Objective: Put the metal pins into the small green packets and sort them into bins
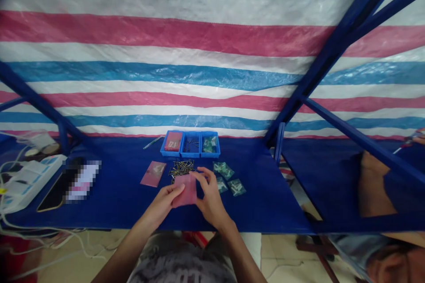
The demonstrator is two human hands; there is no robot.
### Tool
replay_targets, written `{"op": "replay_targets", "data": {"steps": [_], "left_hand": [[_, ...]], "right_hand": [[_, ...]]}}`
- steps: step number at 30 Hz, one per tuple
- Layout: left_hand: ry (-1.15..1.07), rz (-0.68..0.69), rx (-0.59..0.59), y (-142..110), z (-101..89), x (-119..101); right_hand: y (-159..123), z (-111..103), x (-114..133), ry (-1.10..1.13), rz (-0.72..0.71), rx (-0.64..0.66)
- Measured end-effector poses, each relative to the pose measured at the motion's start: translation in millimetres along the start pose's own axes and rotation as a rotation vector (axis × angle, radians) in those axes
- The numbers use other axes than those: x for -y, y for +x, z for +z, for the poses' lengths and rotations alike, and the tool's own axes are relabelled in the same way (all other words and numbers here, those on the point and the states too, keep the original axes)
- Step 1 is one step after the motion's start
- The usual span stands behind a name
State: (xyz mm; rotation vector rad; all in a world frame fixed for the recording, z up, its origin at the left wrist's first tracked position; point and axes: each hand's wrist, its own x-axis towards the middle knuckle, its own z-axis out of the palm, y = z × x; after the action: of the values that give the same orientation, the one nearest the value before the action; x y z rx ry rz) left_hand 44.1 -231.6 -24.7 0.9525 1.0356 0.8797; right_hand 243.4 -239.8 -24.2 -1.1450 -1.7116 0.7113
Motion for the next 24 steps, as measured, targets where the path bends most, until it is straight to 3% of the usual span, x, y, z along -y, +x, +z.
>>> {"op": "replay_targets", "data": {"steps": [3,5,9,11,14,16,19,22,24], "left_hand": [[0.090,-0.076,0.072,-0.7,-3.1,0.8],[0.287,-0.032,0.028,-0.9,-9.5,1.0],[0.766,0.429,-0.281,-2.3,-22.4,-0.8],[0.900,0.622,-0.227,-4.2,-25.0,-3.0],[0.947,0.727,-0.061,-7.4,-23.4,-5.9],[0.867,0.704,-0.076,-8.3,-20.1,-6.3],[0.596,0.490,-0.164,-5.9,-15.0,-3.8],[0.303,0.227,-0.176,-0.6,-11.0,-0.1],[0.137,0.122,-0.143,2.3,-8.7,1.2]], "right_hand": [[3.2,-0.9,4.9,0.004,-0.032,0.060],[5.0,0.8,2.8,0.085,0.063,0.038],[4.9,8.3,-5.9,0.421,0.357,-0.006],[4.2,11.6,-7.8,0.573,0.470,0.009],[4.8,13.7,-7.5,0.663,0.555,0.044],[6.0,13.2,-8.0,0.635,0.578,0.061],[7.0,10.7,-10.9,0.478,0.515,0.012],[5.5,7.2,-10.6,0.225,0.285,-0.054],[4.2,5.0,-6.5,0.093,0.131,-0.043]]}}
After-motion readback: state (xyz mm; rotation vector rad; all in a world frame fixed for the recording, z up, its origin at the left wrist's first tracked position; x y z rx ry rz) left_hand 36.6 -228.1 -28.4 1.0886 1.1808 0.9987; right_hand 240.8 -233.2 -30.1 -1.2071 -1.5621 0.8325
